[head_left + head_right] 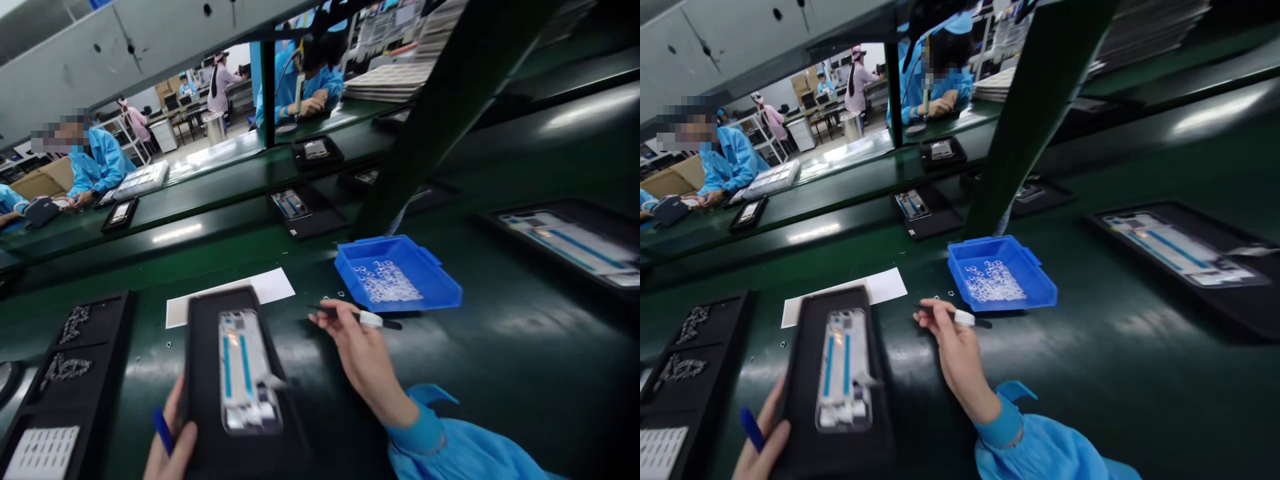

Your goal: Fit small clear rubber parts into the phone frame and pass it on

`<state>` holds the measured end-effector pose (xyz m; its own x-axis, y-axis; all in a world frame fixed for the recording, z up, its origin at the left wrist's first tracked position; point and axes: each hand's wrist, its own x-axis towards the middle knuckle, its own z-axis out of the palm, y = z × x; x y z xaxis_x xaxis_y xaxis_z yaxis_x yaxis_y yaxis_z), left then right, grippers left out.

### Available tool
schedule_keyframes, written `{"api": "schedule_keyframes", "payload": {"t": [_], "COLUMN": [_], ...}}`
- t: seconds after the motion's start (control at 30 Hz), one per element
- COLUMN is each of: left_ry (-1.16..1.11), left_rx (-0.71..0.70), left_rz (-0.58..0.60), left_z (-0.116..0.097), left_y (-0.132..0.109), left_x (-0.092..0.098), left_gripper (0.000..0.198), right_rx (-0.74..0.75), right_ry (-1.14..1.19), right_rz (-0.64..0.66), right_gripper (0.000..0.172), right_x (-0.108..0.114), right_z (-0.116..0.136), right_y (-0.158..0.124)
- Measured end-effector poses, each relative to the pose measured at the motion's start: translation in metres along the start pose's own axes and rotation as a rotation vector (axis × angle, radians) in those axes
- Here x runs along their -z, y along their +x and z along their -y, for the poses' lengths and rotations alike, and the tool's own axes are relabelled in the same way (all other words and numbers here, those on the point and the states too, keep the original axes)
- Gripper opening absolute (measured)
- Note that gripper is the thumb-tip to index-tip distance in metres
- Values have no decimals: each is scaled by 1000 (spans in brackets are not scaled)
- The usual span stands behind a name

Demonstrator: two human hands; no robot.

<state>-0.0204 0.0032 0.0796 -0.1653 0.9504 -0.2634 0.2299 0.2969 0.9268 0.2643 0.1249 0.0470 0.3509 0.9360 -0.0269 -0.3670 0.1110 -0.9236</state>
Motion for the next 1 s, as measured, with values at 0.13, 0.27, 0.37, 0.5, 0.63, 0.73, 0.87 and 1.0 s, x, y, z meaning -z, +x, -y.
{"api": "schedule_keyframes", "payload": {"t": [0.13,0.27,0.37,0.5,0.63,0.73,0.87,1.0], "left_ry": [-85,-118,-95,-5,350,643,799,774], "left_rx": [83,72,65,-16,-542,-935,-1092,-1148], "left_rz": [-128,-270,-290,-227,102,144,-11,-45], "left_z": [-61,-93,-90,-63,-36,-31,-37,-42], "left_y": [76,158,187,158,84,41,22,21], "left_x": [21,30,35,16,-45,-93,-119,-113], "left_gripper": [83,56,56,45,33,48,66,63], "right_rx": [-155,-223,-230,-253,-289,-368,-387,-486], "right_ry": [118,27,-7,13,180,330,473,632], "right_rz": [-51,71,126,116,30,29,88,5], "right_gripper": [58,60,62,63,58,49,38,25], "right_x": [2,-4,-5,-8,-31,-61,-92,-107], "right_z": [6,-2,-8,-8,-3,5,20,35], "right_y": [10,1,-3,-2,2,8,18,20]}}
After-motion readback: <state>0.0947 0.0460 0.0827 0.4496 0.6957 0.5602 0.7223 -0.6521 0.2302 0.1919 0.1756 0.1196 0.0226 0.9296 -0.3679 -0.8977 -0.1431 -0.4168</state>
